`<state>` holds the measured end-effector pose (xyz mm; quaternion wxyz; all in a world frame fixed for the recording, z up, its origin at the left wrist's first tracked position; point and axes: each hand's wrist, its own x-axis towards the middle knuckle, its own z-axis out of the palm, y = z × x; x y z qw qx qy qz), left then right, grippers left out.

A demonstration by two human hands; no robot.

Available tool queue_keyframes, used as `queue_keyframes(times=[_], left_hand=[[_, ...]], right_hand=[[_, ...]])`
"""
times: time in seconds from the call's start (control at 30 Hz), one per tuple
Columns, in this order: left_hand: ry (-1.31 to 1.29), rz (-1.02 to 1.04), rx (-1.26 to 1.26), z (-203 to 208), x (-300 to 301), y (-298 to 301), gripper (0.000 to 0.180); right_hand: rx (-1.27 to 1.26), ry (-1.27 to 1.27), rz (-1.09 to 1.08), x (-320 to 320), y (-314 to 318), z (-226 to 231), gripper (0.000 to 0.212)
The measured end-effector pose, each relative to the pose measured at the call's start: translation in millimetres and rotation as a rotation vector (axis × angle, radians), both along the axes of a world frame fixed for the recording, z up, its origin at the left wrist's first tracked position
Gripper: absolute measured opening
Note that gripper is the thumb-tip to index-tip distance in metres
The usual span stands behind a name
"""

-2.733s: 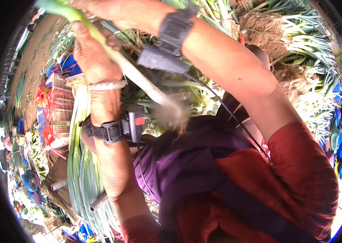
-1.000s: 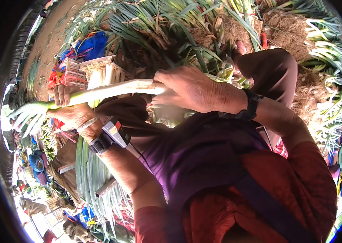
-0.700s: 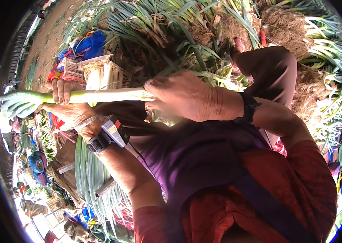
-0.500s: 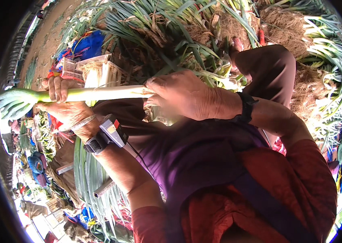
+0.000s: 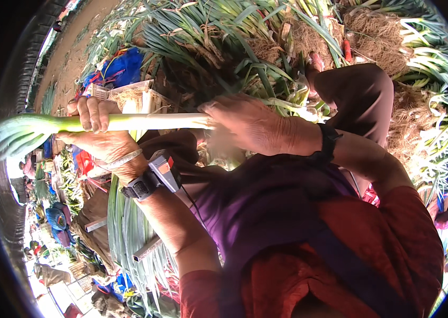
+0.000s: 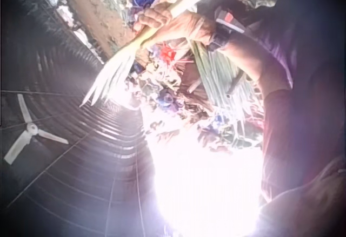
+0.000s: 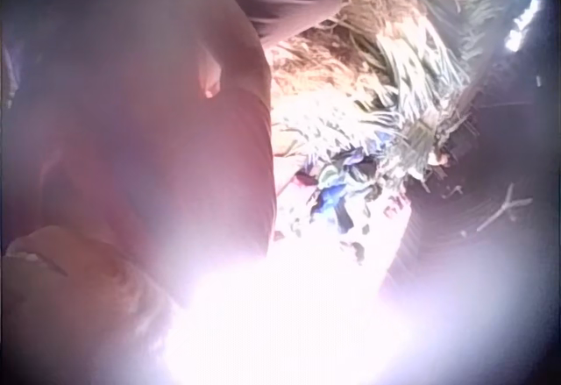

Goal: Cleaning and sorting leeks or similar long green vegetables by peeling away outer layers.

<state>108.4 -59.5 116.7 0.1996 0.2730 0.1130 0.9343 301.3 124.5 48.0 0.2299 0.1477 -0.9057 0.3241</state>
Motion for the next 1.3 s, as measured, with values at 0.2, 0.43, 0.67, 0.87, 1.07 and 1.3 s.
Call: queue_keyframes(times=[0.2,0.43,0.67,0.87,1.07,1.3], left_hand=[[0.192,-0.029,-0.117,-1.7,4.0,35.3,0.056],[0.22,-0.103,-0.223,-3.6,0.7,51.3,0.064],[0.261,-0.093,-0.162,11.1,-40.5,35.2,0.063],[-0.167,0.299,-0.684,-12.4,-38.4,36.8,0.069],[0.394,0.039,-0.869,37.6,109.3,212.4,0.072],[1.143,-0.407,-0.662,31.4,186.5,251.8,0.051]], right_hand=[[-0.173,0.149,-0.134,-21.3,-15.5,16.7,0.037],[0.46,0.066,0.112,-21.3,25.8,9.4,0.015],[0.74,-0.118,0.188,17.5,105.9,-48.1,0.032],[-0.357,-0.04,0.202,-2.4,83.0,2.5,0.045],[-0.718,0.227,-0.192,35.7,66.6,10.7,0.032],[-0.866,0.567,-0.86,227.2,151.5,63.0,0.019]])
